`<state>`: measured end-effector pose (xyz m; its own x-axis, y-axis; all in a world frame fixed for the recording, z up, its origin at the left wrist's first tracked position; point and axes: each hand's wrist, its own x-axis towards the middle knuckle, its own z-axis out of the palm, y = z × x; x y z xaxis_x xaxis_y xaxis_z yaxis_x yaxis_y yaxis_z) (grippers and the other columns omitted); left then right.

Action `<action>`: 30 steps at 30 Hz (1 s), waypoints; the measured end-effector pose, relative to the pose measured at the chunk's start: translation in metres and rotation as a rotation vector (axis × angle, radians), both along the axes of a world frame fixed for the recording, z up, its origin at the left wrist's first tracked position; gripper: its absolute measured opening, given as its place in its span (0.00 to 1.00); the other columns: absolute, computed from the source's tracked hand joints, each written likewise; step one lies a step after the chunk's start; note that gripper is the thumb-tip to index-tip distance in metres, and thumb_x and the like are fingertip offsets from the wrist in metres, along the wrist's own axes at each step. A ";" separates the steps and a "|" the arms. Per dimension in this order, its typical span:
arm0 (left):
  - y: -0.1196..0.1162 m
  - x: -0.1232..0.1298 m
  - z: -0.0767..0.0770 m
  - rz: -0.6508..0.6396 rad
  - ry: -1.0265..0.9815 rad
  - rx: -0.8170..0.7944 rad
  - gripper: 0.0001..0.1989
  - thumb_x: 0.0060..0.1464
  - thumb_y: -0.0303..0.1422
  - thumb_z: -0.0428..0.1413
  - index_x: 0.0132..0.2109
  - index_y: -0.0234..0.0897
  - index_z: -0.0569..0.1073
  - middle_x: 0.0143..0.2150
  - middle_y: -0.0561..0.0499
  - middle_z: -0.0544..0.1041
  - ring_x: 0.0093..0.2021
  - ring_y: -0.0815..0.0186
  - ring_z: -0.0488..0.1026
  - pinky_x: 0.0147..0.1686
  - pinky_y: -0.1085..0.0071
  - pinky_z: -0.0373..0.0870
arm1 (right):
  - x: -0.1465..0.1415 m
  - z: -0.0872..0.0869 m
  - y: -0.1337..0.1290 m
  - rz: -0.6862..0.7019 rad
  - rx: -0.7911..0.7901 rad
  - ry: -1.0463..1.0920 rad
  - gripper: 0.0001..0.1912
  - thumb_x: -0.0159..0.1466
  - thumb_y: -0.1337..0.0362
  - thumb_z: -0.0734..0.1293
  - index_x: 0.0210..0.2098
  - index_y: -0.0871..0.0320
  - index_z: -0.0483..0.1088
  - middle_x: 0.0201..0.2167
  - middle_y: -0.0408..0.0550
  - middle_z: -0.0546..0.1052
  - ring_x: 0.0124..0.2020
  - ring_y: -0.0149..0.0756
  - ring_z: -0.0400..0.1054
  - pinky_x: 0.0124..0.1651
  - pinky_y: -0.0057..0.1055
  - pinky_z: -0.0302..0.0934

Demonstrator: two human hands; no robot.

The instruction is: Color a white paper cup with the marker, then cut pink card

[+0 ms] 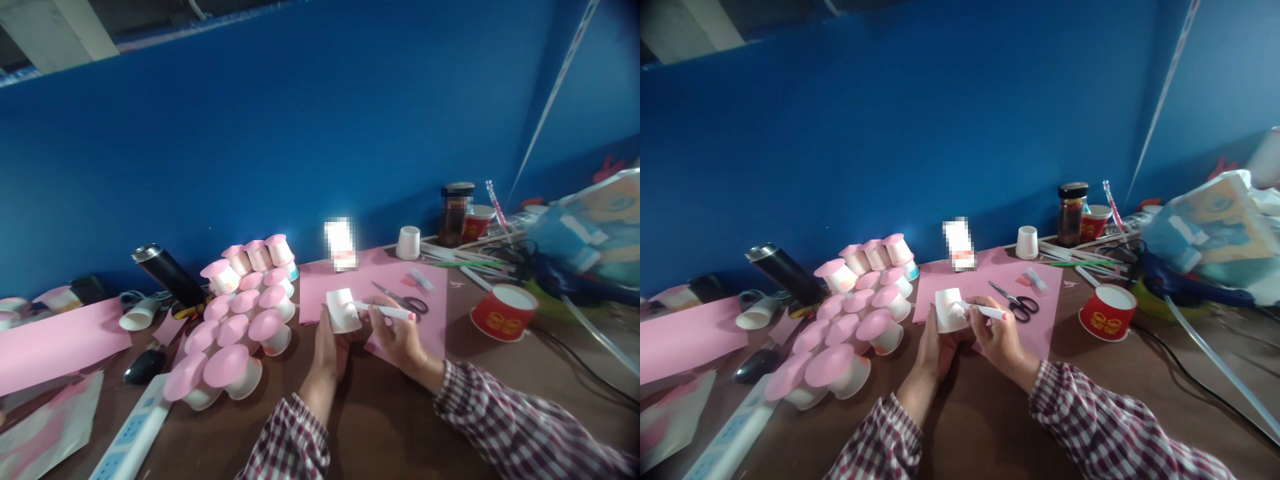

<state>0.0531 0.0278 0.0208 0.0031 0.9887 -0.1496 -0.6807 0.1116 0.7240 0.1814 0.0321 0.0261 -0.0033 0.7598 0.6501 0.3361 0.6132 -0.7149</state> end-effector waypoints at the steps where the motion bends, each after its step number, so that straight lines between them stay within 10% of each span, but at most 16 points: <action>1: 0.000 0.000 0.000 -0.003 0.001 0.003 0.26 0.55 0.50 0.50 0.44 0.28 0.74 0.38 0.40 0.79 0.38 0.58 0.76 0.42 0.63 0.69 | 0.000 0.000 0.000 -0.007 0.002 0.000 0.06 0.65 0.66 0.61 0.39 0.56 0.70 0.27 0.45 0.77 0.29 0.35 0.75 0.30 0.27 0.69; 30: 0.001 0.000 -0.001 -0.017 -0.003 -0.002 0.26 0.56 0.49 0.50 0.46 0.29 0.73 0.39 0.41 0.79 0.38 0.58 0.76 0.42 0.64 0.69 | 0.000 0.004 -0.001 -0.007 0.040 -0.034 0.06 0.65 0.67 0.61 0.39 0.57 0.69 0.29 0.45 0.77 0.30 0.34 0.74 0.31 0.27 0.68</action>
<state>0.0526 0.0284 0.0194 0.0200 0.9882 -0.1520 -0.6807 0.1248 0.7218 0.1810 0.0313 0.0297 -0.0203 0.7334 0.6795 0.3643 0.6383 -0.6782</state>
